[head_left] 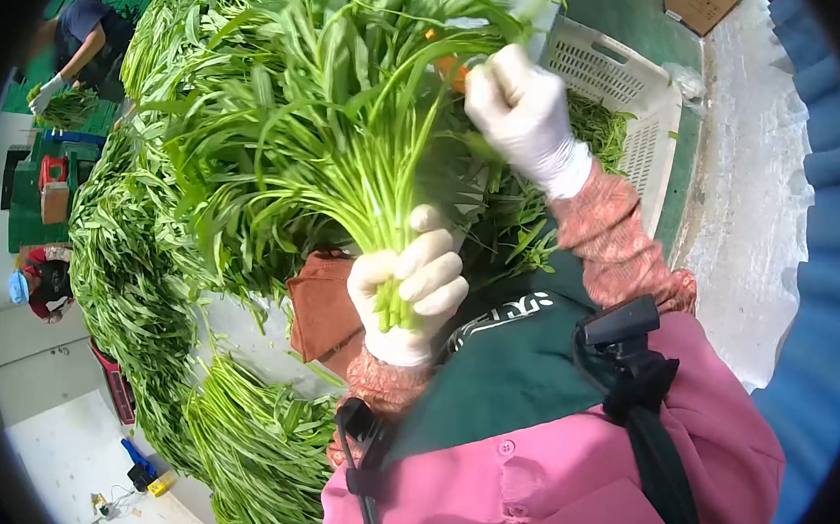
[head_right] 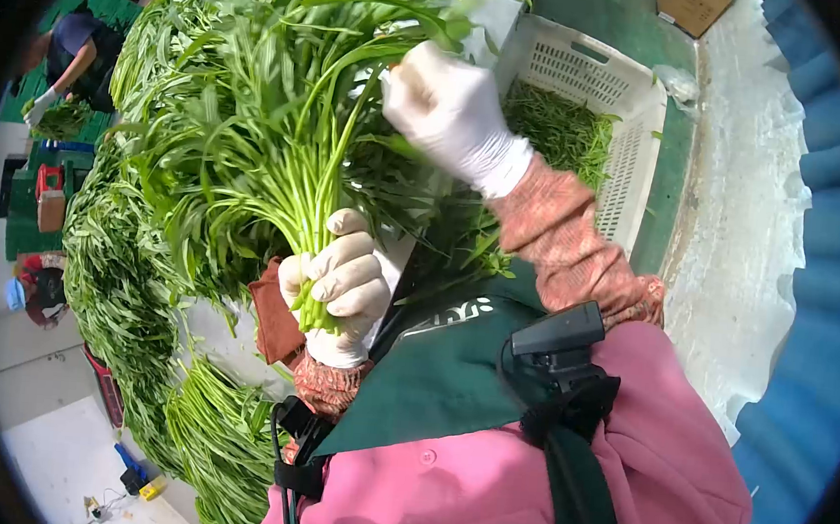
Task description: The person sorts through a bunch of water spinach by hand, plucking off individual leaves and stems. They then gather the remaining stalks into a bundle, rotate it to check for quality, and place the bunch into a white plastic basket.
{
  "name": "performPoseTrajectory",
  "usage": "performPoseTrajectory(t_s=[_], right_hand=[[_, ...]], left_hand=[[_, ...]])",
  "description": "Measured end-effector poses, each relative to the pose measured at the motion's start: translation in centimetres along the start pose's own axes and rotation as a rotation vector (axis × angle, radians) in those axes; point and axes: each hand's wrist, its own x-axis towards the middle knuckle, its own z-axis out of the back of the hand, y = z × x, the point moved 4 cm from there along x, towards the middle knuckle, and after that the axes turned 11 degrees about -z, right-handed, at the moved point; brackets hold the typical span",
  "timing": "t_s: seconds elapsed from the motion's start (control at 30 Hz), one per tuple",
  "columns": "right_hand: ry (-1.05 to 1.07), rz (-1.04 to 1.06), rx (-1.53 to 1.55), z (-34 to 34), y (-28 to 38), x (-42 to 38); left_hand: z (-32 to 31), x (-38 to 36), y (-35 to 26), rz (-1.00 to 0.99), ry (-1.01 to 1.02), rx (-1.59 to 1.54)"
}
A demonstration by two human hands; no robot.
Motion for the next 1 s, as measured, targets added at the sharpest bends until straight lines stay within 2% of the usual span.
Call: performPoseTrajectory(t_s=[0.07,0.1,0.17,0.2,0.3,0.37,0.4,0.43,0.5,0.53,0.67,0.77,0.9,1.0], right_hand=[[0.029,-0.138,-0.242,2.0,-4.4,1.0],[0.266,-0.221,-0.411,2.6,-6.6,1.2],[0.526,-0.084,-0.850,3.6,-7.2,-0.7],[0.452,0.012,-0.907,3.9,-7.0,-1.4],[0.413,-0.391,-0.301,4.1,-1.3,-0.6],[0.422,-0.316,0.000,2.9,2.1,-0.5],[0.480,-0.247,0.010,2.1,3.1,-0.6],[0.555,-0.278,0.019,1.3,3.2,-0.8],[0.569,-0.102,-0.264,-0.1,3.2,-1.3],[0.656,-0.214,-0.365,-0.3,3.3,-1.1],[0.696,-0.258,-0.338,-0.1,3.0,-1.1],[0.596,-0.162,-0.354,0.1,3.3,-1.1],[0.790,-0.186,-0.268,0.0,3.3,-1.2],[0.847,-0.194,-0.201,-0.1,3.6,-1.2]], left_hand=[[-0.3,-0.1,-0.4,-0.004,0.019,0.035],[-0.2,0.0,-0.4,-0.005,0.019,0.036],[0.1,0.0,-0.5,-0.001,0.002,0.039],[0.3,0.0,-0.5,0.003,-0.008,0.042],[0.8,0.1,-0.4,-0.004,-0.043,0.108],[1.0,0.2,-0.4,0.006,-0.048,0.147],[0.9,0.2,-0.4,0.002,-0.063,0.179],[0.9,0.1,-0.3,-0.003,-0.076,0.210],[0.9,0.1,-0.3,-0.019,-0.090,0.237],[0.8,0.0,-0.2,-0.033,-0.103,0.250],[1.2,-0.2,-0.5,-0.034,-0.107,0.322],[1.5,0.0,-0.6,0.000,-0.099,0.332],[1.8,-0.2,-0.6,0.012,-0.110,0.336],[2.1,-0.3,-0.6,0.008,-0.125,0.343]])
